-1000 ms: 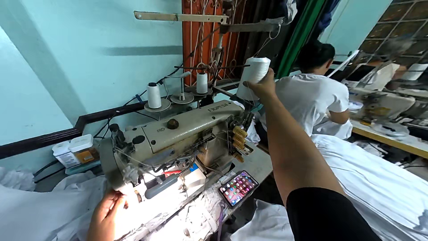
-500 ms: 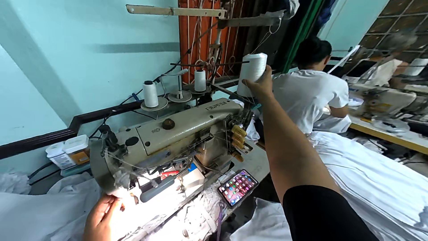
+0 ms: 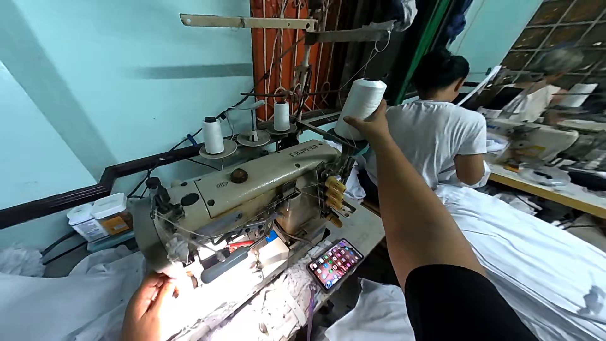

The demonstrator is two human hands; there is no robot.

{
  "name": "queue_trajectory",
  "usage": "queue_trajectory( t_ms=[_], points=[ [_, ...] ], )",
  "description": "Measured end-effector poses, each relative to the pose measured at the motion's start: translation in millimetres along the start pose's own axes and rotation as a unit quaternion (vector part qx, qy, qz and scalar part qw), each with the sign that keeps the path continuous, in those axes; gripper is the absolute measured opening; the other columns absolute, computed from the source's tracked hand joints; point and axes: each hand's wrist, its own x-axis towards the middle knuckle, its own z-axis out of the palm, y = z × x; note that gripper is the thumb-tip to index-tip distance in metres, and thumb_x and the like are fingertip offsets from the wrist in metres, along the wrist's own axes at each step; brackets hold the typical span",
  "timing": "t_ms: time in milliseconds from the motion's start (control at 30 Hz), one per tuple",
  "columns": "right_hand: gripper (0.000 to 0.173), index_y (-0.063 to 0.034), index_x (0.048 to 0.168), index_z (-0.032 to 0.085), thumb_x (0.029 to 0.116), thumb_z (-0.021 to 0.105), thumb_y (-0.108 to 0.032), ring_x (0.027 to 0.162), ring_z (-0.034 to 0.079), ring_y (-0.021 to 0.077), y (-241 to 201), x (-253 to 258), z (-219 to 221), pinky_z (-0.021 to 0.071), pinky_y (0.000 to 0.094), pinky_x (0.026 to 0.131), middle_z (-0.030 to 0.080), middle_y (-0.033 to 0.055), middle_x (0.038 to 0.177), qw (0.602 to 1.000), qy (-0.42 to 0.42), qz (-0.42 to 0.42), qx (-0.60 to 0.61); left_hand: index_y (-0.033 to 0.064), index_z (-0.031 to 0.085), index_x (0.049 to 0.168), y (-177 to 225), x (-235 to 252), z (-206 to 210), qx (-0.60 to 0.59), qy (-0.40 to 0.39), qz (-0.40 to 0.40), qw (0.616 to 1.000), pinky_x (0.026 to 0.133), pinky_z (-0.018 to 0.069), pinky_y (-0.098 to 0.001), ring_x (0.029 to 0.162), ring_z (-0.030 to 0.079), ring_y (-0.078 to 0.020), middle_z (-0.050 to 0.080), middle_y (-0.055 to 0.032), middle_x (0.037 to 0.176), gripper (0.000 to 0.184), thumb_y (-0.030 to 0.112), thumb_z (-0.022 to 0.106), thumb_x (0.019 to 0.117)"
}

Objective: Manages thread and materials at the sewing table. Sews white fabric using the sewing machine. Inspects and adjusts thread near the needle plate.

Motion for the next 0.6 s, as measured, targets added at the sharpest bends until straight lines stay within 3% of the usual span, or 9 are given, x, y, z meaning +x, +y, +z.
queue_trajectory(
  t_ms=[133,367,600],
  points=[
    [0.127,-0.0099,0.161,0.015,0.0660,0.096,-0.027,0.131,0.056,0.0350,4,3,5,0.0487,0.0535,0.108,0.051,0.0257,0.146,1.000,0.025,0.015,-0.012,0.0068,0.060,0.108,2,0,1,-0.002,0.000,-0.009,1.000,0.070,0.0576,-0.0231,0.075,0.065,-0.0026,0.068,0.0080,0.089,0.016,0.000,0.048,0.1002],
    [0.114,-0.0029,0.154,0.029,0.0631,0.095,-0.022,0.127,0.059,0.0345,-2,7,18,0.0504,0.0519,0.105,0.054,0.0257,0.141,0.998,0.060,-0.016,-0.018,0.0116,0.062,0.103,-3,0,2,0.001,0.007,0.006,1.000,0.070,0.0572,-0.0202,0.074,0.064,-0.0004,0.067,0.0101,0.086,0.018,0.002,0.048,0.0992],
    [0.116,-0.0050,0.157,0.023,0.0680,0.094,-0.024,0.128,0.058,0.0370,-2,10,21,0.0493,0.0549,0.105,0.053,0.0269,0.143,0.999,-0.001,-0.008,-0.049,0.0144,0.063,0.104,-2,-1,2,-0.004,0.006,0.017,1.000,0.072,0.0576,-0.0196,0.076,0.066,0.0003,0.070,0.0125,0.088,0.021,0.001,0.047,0.1000]
  ],
)
